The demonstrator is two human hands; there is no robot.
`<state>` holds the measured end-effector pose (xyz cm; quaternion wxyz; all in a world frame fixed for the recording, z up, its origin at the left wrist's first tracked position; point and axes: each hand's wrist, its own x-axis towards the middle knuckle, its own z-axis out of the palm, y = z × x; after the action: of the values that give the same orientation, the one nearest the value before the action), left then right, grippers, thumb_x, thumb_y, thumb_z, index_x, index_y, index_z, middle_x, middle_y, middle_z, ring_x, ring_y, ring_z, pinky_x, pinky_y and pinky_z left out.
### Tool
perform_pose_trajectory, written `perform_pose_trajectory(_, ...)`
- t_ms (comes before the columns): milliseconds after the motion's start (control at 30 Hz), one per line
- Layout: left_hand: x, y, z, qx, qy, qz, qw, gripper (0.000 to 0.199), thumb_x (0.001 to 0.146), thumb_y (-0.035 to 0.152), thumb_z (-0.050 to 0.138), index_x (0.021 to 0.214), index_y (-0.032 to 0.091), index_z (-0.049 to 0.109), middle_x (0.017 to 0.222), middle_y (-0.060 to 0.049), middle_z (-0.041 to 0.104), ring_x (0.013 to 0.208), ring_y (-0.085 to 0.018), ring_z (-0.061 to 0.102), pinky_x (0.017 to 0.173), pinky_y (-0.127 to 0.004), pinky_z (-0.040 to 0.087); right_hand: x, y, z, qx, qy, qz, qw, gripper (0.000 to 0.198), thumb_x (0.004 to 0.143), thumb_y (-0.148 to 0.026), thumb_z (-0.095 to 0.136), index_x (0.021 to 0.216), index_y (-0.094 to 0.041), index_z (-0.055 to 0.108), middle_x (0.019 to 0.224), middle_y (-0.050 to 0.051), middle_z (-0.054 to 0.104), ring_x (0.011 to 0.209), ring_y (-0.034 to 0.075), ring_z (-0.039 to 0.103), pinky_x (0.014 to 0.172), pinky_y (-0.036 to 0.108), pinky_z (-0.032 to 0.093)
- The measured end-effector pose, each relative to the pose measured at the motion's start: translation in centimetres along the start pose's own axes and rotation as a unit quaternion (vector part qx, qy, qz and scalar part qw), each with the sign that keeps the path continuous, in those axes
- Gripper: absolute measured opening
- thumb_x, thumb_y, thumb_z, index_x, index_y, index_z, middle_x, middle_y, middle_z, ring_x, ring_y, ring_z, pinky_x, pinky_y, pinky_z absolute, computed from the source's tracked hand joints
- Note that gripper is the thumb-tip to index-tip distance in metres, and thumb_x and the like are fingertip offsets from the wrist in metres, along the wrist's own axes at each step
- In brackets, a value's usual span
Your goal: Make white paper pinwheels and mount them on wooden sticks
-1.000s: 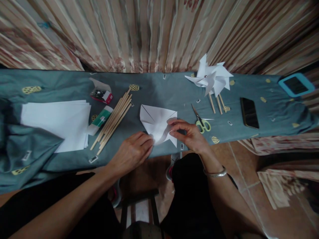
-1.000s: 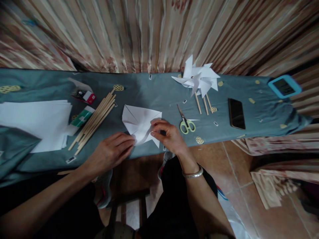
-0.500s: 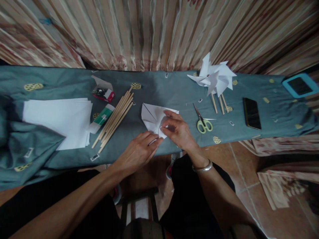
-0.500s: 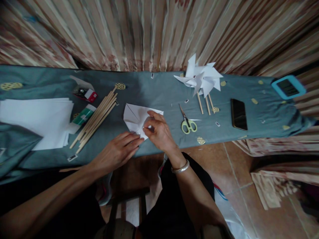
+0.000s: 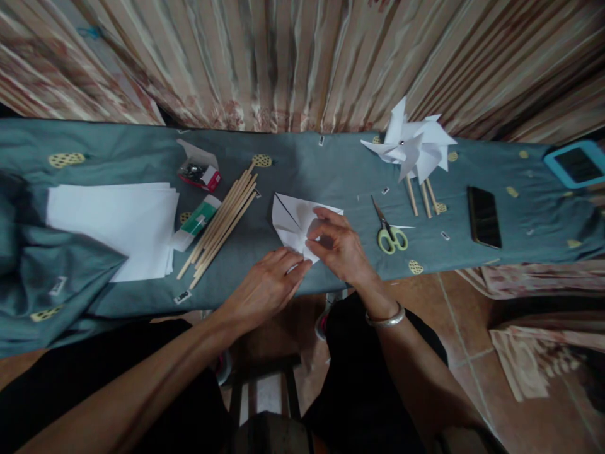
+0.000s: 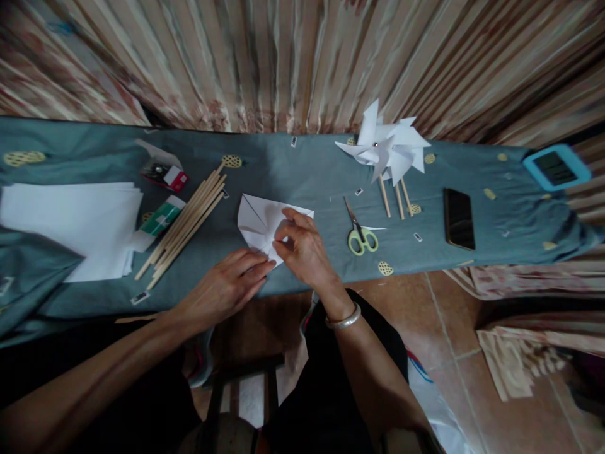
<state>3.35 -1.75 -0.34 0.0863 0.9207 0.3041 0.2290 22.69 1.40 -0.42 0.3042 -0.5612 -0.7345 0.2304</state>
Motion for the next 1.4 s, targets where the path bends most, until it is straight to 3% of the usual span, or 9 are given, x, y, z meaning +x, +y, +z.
perform_pose_trajectory(267, 0.0, -0.1, -0.1, -0.004, -0.016, -0.007, 1.0, 0.023, 0.098, 0.017, 0.041, 0.113, 0.013, 0.059, 0.1, -0.008, 0.067, 0.095, -0.022, 0.062, 0.084, -0.037, 0.056, -0.1, 0.0, 0.1, 0.014, 0.005, 0.007, 1.0, 0.007, 0.076, -0.016, 0.067, 0.077, -0.023, 0.068, 0.131, 0.008, 0.061, 0.119, 0.026, 0.058, 0.104, 0.047, 0.044)
perform_pose_trajectory(767, 0.0, 0.0, 0.0, -0.028, -0.033, -0.018, 0.999, 0.023, 0.097, 0.015, 0.042, 0.112, 0.012, 0.059, 0.099, -0.009, 0.065, 0.094, -0.022, 0.059, 0.085, -0.039, 0.055, -1.3, -0.6, 0.4, -0.05, 0.003, -0.056, 0.997, 0.022, 0.091, -0.021, 0.052, 0.095, -0.024, 0.073, 0.138, 0.006, 0.057, 0.126, 0.025, 0.051, 0.106, 0.047, 0.046)
perform_pose_trajectory(967, -0.2, 0.0, 0.2, -0.037, -0.028, -0.033, 0.998, 0.022, 0.096, 0.015, 0.044, 0.11, 0.013, 0.06, 0.097, -0.009, 0.064, 0.089, -0.021, 0.06, 0.079, -0.035, 0.055, -2.6, -0.9, 0.4, -0.08, -0.032, -0.04, 0.995, 0.039, 0.09, -0.012, 0.045, 0.117, -0.031, 0.067, 0.149, 0.001, 0.048, 0.14, 0.027, 0.039, 0.112, 0.051, 0.038)
perform_pose_trajectory(1100, -0.4, 0.1, 0.3, -0.021, -0.018, -0.027, 0.999, 0.022, 0.095, 0.014, 0.045, 0.112, 0.013, 0.06, 0.109, -0.011, 0.066, 0.094, -0.022, 0.062, 0.082, -0.036, 0.055, -3.5, -1.0, 0.8, -0.099, -0.03, -0.029, 0.994, 0.045, 0.089, -0.01, 0.047, 0.124, -0.034, 0.062, 0.154, 0.0, 0.042, 0.143, 0.029, 0.035, 0.112, 0.054, 0.034)
perform_pose_trajectory(1200, -0.4, 0.0, 0.5, -0.005, -0.017, -0.009, 1.0, 0.022, 0.094, 0.013, 0.049, 0.112, 0.01, 0.06, 0.116, -0.014, 0.066, 0.099, -0.024, 0.063, 0.085, -0.039, 0.056, -3.9, -1.0, 1.3, -0.112, -0.02, -0.042, 0.993, 0.044, 0.091, -0.012, 0.044, 0.127, -0.032, 0.059, 0.155, 0.003, 0.039, 0.145, 0.03, 0.031, 0.112, 0.055, 0.033)
perform_pose_trajectory(1400, -0.2, 0.0, 0.2, 0.006, -0.03, -0.008, 0.999, 0.021, 0.09, 0.011, 0.056, 0.11, 0.009, 0.062, 0.109, -0.013, 0.069, 0.103, -0.026, 0.063, 0.089, -0.04, 0.055, -4.8, -0.5, 2.0, -0.141, 0.005, -0.076, 0.987, 0.044, 0.094, -0.013, 0.041, 0.134, -0.027, 0.053, 0.156, 0.008, 0.038, 0.15, 0.028, 0.021, 0.111, 0.055, 0.032)
